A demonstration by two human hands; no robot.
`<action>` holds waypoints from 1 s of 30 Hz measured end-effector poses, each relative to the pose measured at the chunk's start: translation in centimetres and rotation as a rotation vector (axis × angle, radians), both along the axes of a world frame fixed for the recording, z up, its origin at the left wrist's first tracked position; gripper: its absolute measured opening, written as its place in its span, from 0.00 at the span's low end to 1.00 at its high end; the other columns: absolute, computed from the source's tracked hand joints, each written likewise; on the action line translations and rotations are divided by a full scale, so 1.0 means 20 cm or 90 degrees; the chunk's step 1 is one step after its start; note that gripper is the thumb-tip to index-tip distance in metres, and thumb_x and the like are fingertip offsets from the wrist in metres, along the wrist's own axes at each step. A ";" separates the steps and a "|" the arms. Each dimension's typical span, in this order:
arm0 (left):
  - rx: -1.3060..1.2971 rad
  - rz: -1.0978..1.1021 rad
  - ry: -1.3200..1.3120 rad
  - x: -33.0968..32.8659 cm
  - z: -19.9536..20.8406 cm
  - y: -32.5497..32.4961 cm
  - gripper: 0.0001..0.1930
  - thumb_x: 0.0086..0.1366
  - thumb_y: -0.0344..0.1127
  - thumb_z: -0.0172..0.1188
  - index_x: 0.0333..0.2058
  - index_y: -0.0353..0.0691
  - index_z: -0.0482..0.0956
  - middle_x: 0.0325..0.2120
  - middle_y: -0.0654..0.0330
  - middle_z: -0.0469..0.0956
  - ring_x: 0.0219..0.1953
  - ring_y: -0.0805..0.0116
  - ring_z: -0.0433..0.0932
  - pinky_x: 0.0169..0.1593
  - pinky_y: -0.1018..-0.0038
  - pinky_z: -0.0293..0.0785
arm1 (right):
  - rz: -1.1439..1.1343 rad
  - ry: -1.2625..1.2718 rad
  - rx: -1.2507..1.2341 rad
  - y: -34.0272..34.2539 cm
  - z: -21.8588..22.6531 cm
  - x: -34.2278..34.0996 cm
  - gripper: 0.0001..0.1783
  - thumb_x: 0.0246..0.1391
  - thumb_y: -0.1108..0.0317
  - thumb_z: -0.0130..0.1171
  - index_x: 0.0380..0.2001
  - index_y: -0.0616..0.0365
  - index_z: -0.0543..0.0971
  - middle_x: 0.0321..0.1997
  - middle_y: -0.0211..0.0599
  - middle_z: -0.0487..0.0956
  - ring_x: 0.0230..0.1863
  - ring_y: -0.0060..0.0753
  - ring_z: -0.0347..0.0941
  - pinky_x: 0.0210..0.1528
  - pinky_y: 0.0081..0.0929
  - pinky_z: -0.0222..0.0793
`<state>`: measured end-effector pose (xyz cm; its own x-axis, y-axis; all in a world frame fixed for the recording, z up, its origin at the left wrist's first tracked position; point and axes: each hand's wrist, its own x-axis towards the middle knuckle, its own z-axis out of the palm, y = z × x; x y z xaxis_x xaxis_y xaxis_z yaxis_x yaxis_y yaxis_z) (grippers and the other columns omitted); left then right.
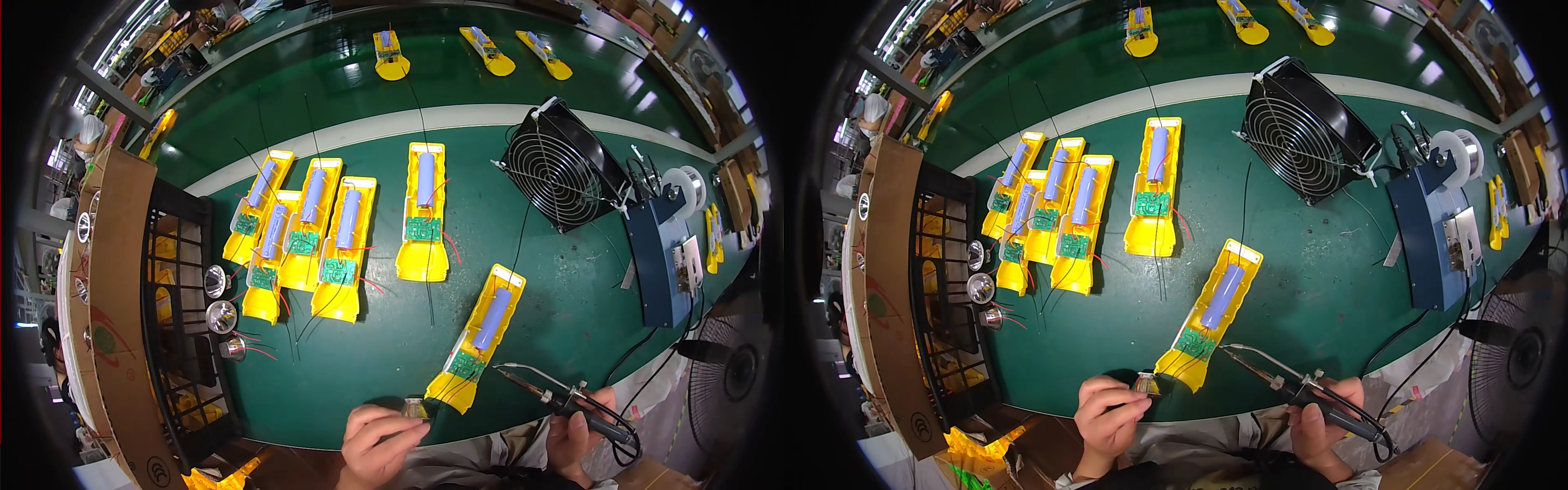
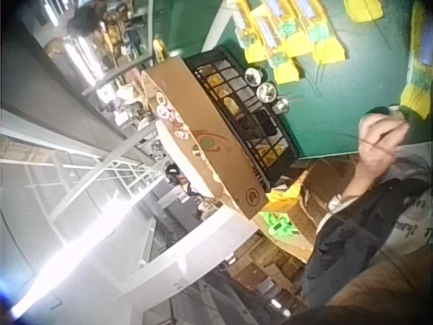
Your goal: The person solders wires onto circuit boards inside flashlight casings using a soldering iron and places the assembled flashlights onto a conveyor belt by hand.
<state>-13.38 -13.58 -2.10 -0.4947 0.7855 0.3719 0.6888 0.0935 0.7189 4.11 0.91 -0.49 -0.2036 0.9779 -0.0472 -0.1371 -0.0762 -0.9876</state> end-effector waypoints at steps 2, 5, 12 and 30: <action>-0.009 0.042 0.002 0.01 0.02 0.06 0.11 0.39 0.28 0.64 0.26 0.44 0.79 0.22 0.65 0.74 0.28 0.66 0.69 0.35 0.72 0.66 | 0.009 0.007 0.000 0.00 0.00 0.00 0.22 0.42 0.59 0.58 0.28 0.60 0.58 0.16 0.34 0.64 0.12 0.18 0.60 0.14 0.13 0.57; -0.012 0.124 -0.026 0.07 0.03 0.16 0.10 0.40 0.25 0.63 0.26 0.42 0.78 0.21 0.65 0.74 0.26 0.66 0.67 0.36 0.71 0.65 | 0.027 0.013 0.000 -0.01 0.02 -0.01 0.22 0.43 0.59 0.58 0.28 0.60 0.58 0.16 0.34 0.64 0.12 0.18 0.60 0.14 0.13 0.57; -0.032 0.214 0.008 0.10 -0.01 0.25 0.10 0.38 0.24 0.65 0.23 0.44 0.79 0.17 0.70 0.70 0.24 0.71 0.64 0.32 0.76 0.60 | 0.067 -0.045 -0.033 -0.01 0.05 -0.02 0.21 0.43 0.61 0.58 0.29 0.60 0.58 0.17 0.34 0.67 0.12 0.18 0.62 0.15 0.13 0.59; -0.116 0.176 0.012 0.06 0.10 0.33 0.09 0.35 0.28 0.66 0.19 0.48 0.78 0.16 0.74 0.68 0.22 0.74 0.63 0.32 0.76 0.56 | 0.083 -0.066 -0.024 -0.02 0.04 -0.06 0.18 0.44 0.63 0.56 0.28 0.60 0.59 0.16 0.35 0.67 0.12 0.19 0.62 0.15 0.15 0.59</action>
<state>-12.10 -7.07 -0.10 -0.6930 0.6766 0.2489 0.6327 0.4053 0.6599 2.96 0.48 0.35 -0.3213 0.9405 -0.1103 -0.0216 -0.1237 -0.9921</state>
